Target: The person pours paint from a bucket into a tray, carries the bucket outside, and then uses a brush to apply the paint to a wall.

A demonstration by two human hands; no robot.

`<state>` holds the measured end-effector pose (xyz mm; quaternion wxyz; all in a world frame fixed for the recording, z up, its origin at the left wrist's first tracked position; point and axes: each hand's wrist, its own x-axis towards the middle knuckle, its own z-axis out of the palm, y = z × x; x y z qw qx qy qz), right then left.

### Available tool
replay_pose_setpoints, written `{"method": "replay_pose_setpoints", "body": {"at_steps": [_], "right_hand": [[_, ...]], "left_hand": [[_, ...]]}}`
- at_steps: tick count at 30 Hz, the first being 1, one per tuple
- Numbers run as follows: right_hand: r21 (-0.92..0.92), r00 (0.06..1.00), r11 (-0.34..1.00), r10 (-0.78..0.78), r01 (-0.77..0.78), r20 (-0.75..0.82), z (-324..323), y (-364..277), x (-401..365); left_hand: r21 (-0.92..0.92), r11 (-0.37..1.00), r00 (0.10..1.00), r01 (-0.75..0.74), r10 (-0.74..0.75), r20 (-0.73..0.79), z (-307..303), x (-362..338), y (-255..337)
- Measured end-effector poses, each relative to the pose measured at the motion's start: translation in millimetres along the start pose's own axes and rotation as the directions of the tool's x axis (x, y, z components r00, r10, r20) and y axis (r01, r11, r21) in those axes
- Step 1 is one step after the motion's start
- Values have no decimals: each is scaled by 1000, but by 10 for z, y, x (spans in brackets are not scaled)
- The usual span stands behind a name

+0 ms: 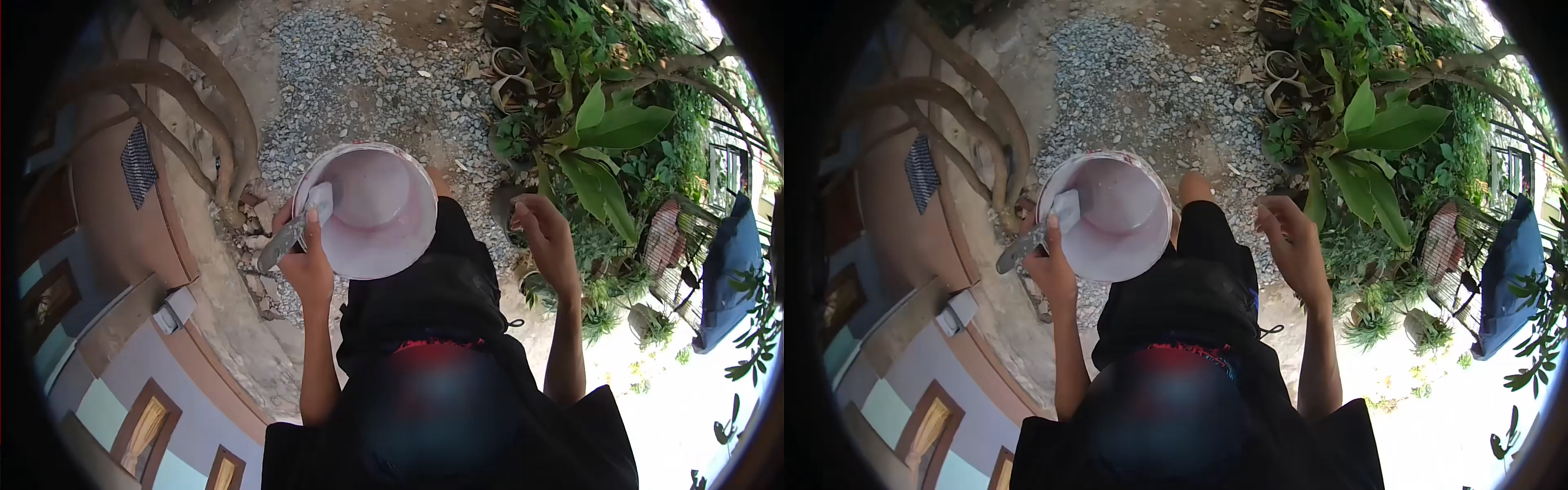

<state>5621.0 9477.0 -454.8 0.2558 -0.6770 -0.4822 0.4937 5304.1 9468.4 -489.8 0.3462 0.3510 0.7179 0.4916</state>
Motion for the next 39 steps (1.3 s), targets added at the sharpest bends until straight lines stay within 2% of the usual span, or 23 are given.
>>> {"method": "replay_pose_setpoints", "body": {"at_steps": [1,3,6,11,13,17,20,21,25,27,29,30,33,35,36,37,39], "right_hand": [[0,999,999,39,-39,-2,-15,-18,180],[43,996,997,62,-60,-56,-81,-98,638],[53,989,989,141,-138,-44,-142,-277,1357],[96,980,976,198,-195,-29,-319,-721,3017],[76,976,973,218,-216,-12,-400,-1040,3685],[10,980,980,200,-200,17,-634,-1763,4755],[100,985,980,172,-172,4,-774,-2190,5551],[89,992,988,122,-124,28,-791,-2309,5833],[64,996,994,84,-86,41,-797,-2802,6969],[45,998,998,46,-48,45,-807,-3079,7603],[52,997,997,62,-64,48,-817,-3383,8323],[6,1000,1000,2,-2,18,-828,-3561,8708],[44,976,982,-178,185,-127,-996,-4403,9798],[-45,849,881,-467,471,-248,-1197,-5160,10318],[-58,759,802,-583,594,-291,-1311,-5566,10439],[-87,625,684,-705,724,-335,-1432,-6019,10603],[100,345,331,-905,938,-248,-1721,-6779,10932]], "left_hand": [[-24,999,999,-38,38,4,156,239,74],[-26,1000,1000,-14,15,22,462,740,149],[-26,999,1000,25,-25,9,881,1411,195],[32,997,997,75,-74,-35,1726,2708,435],[24,991,988,134,-132,-78,2040,3214,604],[115,986,979,123,-102,-174,2427,4036,967],[22,994,966,102,-94,-241,2760,4769,1262],[4,997,965,81,-77,-252,2874,5036,1295],[-66,992,955,104,-118,-271,3292,6045,1443],[29,993,952,114,-101,-290,3474,6586,1438],[8,997,946,83,-76,-314,3703,7139,1455],[7,997,944,72,-66,-323,3832,7479,1494],[-112,994,962,8,-38,-269,4309,8608,1690],[15,999,972,49,-44,-231,4527,9256,2154],[37,999,979,-5,12,-205,4672,9587,2388],[40,996,978,-83,89,-190,4799,9927,2598],[8,985,973,-175,174,-149,5103,10621,2901]]}}
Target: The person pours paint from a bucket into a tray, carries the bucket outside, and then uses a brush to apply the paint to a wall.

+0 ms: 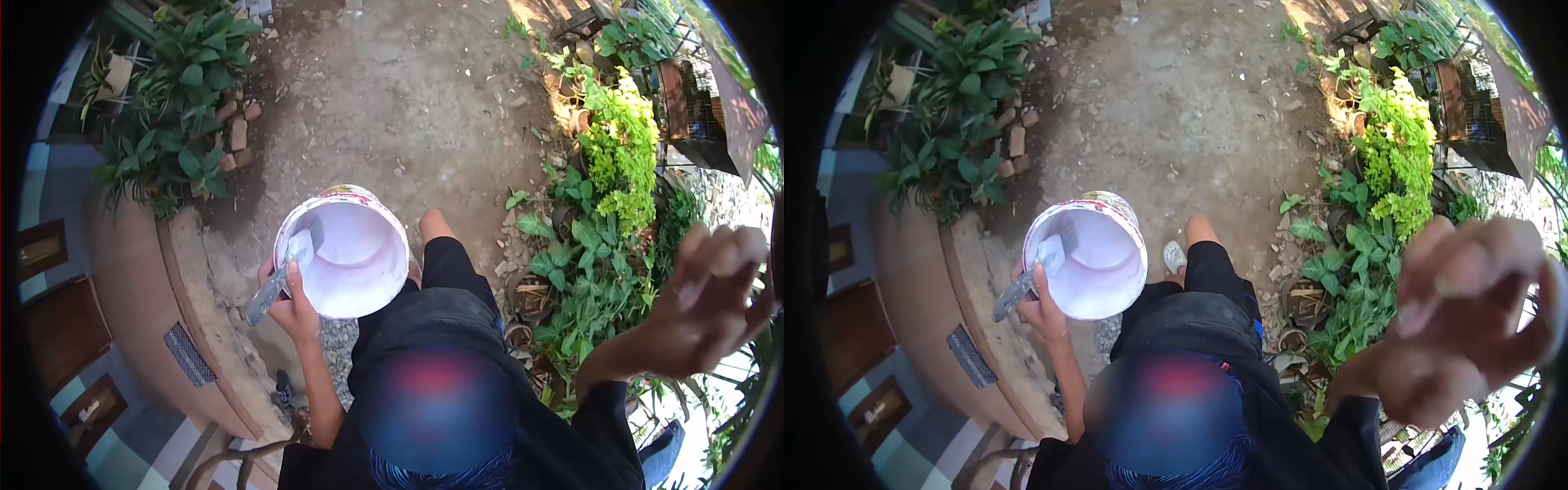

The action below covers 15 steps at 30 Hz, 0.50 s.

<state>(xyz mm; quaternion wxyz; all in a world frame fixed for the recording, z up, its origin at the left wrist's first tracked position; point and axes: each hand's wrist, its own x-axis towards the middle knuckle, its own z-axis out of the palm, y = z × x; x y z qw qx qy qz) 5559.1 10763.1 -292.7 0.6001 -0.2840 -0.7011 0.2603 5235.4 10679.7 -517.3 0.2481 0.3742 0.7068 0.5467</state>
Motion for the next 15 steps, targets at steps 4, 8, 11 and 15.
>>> {"method": "replay_pose_setpoints", "body": {"at_steps": [4,8,11,15], "right_hand": [[72,918,974,-228,216,325,-919,431,1003],[-1,916,948,-306,317,259,-1715,1266,1612],[-40,872,903,-399,427,284,-1520,1800,2576],[-102,759,784,-547,612,355,-954,2398,4164]], "left_hand": [[-116,992,992,-51,64,111,938,1164,313],[-153,981,977,-116,140,161,1957,2266,324],[-213,977,986,1,34,164,2708,2978,468],[-252,965,990,71,-38,136,3353,3880,957]]}}
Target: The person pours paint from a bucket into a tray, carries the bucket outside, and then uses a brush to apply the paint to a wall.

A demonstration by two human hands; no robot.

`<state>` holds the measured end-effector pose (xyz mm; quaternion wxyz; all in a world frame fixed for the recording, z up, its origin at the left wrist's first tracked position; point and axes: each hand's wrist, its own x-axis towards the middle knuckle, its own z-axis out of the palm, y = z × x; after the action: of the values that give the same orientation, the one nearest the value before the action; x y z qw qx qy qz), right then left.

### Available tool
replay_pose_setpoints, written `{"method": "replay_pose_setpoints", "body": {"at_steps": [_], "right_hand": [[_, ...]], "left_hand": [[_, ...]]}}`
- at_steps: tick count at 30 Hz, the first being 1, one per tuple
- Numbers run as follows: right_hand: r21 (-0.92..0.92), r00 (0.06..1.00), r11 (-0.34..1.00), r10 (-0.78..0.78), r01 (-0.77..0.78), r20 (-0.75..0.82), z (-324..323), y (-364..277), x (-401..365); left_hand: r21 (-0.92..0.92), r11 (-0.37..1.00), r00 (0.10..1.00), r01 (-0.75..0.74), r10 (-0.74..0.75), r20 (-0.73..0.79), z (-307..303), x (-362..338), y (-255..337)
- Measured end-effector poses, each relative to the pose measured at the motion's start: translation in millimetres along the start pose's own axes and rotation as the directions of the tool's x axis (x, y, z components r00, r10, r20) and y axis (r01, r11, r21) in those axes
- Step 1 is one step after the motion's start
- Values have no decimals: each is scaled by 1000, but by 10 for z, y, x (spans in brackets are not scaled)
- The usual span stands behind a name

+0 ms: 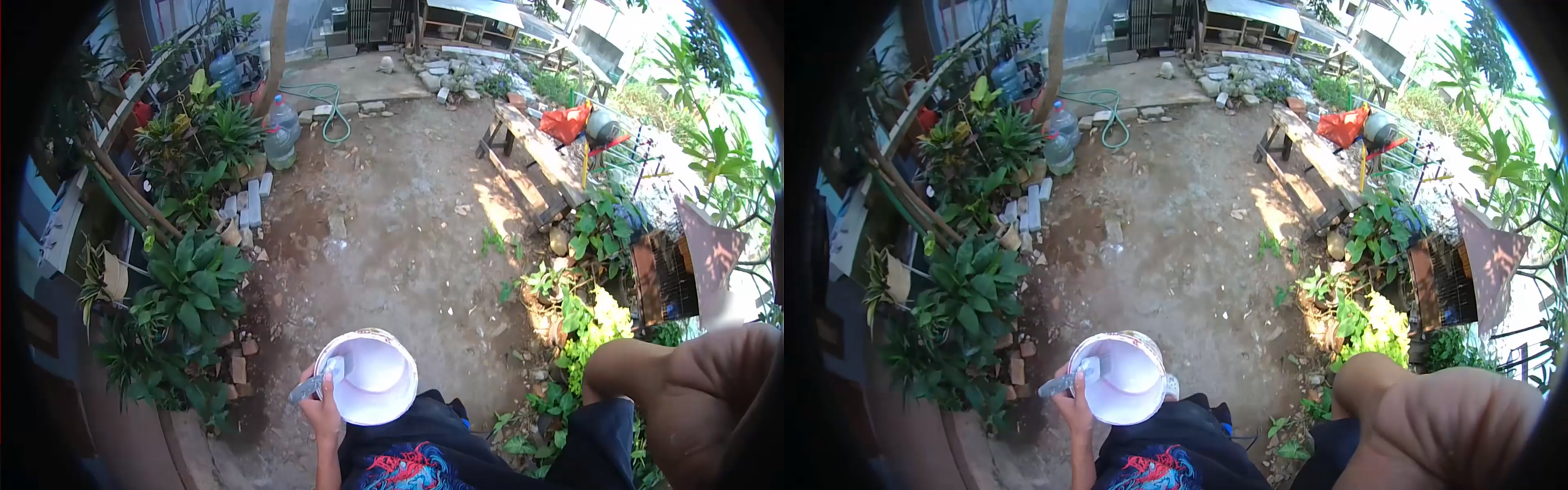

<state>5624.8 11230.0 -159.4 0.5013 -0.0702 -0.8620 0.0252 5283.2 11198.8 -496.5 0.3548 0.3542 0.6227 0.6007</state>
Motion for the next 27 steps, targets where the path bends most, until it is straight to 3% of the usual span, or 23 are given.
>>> {"method": "replay_pose_setpoints", "body": {"at_steps": [2,4,7,9,11,13,16,18,19,24,27], "right_hand": [[-73,990,987,-141,142,14,118,781,506],[-167,966,952,-259,255,-5,77,1285,557],[-309,948,903,-319,299,-13,372,2297,1155],[-347,929,876,-369,336,-33,406,2653,1090],[-367,942,885,-329,285,-61,482,3428,1294],[-393,947,881,-314,264,-66,468,3692,973],[-403,939,875,-330,268,-92,489,4677,1474],[-451,949,861,-304,234,-86,176,4757,968],[-484,953,848,-291,217,-83,339,5144,1386],[-627,960,767,-258,136,-107,449,6464,1557],[-513,944,858,-183,16,-276,547,7466,1260]], "left_hand": [[-37,999,999,6,-8,-53,261,511,-38],[-55,991,992,-120,121,17,609,1392,-127],[-140,966,971,-219,230,64,1330,2713,-190],[-171,946,958,-274,285,40,1700,3520,-189],[-160,955,963,-251,263,61,1893,4048,-278],[-179,954,964,-239,255,72,2252,4625,-277],[-198,947,964,-252,264,37,2766,5502,-173],[-229,946,965,-229,253,77,3311,5916,-134],[-248,944,962,-219,251,105,3595,6117,-109],[-312,930,936,-196,272,222,4953,7309,-165],[-143,972,967,-186,206,147,4597,7830,-482]]}}
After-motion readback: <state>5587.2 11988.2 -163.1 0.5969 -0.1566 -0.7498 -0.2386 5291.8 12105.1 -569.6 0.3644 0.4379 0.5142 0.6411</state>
